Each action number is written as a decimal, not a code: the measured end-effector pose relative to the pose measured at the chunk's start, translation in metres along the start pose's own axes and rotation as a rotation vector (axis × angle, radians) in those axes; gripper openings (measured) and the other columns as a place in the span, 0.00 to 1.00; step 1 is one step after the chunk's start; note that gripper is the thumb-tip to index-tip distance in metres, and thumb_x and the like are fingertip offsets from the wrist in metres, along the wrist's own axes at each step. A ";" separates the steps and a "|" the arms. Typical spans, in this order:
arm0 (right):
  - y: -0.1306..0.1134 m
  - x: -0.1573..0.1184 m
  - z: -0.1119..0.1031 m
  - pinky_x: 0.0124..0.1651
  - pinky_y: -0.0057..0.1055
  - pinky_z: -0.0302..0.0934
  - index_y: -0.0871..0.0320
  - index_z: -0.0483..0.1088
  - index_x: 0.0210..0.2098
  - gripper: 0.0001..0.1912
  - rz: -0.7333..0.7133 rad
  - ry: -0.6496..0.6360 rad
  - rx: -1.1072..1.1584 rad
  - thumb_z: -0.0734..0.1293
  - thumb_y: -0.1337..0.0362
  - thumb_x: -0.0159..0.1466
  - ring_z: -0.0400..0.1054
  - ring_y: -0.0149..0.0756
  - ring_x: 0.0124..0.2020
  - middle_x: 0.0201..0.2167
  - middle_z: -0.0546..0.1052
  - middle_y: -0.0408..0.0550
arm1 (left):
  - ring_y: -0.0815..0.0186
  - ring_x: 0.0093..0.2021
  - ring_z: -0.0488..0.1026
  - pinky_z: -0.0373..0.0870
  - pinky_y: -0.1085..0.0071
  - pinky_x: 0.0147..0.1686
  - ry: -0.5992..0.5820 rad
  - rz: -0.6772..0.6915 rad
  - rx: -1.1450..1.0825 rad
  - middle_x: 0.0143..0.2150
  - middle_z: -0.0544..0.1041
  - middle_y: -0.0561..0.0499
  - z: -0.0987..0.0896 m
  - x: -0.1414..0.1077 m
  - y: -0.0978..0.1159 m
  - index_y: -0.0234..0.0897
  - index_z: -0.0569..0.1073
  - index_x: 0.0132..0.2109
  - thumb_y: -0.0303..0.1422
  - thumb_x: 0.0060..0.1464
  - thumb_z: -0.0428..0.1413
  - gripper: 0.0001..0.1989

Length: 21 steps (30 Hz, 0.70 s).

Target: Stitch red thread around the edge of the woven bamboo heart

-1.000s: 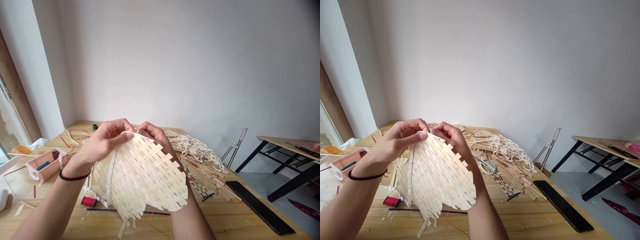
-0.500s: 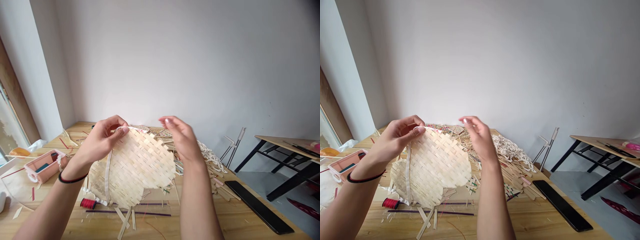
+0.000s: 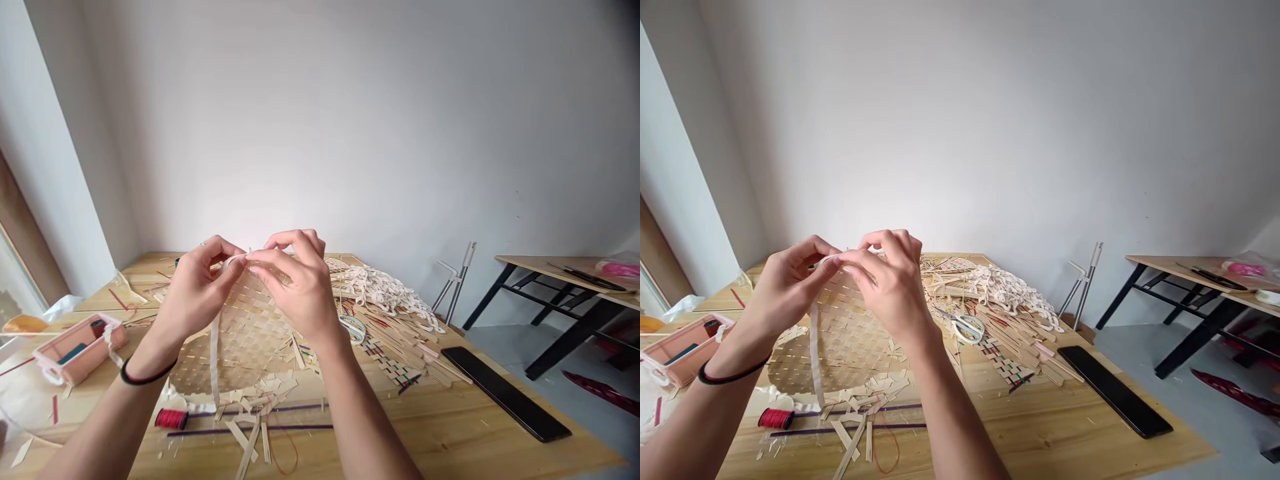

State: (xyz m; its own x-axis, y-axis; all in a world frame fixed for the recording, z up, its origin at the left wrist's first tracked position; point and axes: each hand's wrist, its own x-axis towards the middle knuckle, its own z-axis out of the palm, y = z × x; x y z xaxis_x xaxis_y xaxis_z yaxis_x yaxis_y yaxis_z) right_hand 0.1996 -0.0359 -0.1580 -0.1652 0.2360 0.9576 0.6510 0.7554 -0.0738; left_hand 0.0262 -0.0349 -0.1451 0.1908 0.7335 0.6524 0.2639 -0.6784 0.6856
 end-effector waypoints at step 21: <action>0.007 -0.084 -0.111 0.55 0.53 0.68 0.48 0.72 0.30 0.11 0.935 -0.275 0.859 0.69 0.52 0.68 0.59 0.31 0.14 0.20 0.68 0.39 | 0.67 0.26 0.62 0.57 0.70 0.29 0.507 -0.045 0.090 0.27 0.71 0.55 -0.052 0.018 -0.033 0.38 0.73 0.38 0.40 0.62 0.57 0.10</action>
State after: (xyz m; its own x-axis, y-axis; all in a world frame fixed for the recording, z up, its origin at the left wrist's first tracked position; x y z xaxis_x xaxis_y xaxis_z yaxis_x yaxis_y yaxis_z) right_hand 0.3007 -0.1182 -0.2077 -0.1210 0.9227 0.3660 -0.0617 0.3610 -0.9305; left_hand -0.0286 -0.0015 -0.1390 -0.2989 0.6344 0.7129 0.3455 -0.6244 0.7005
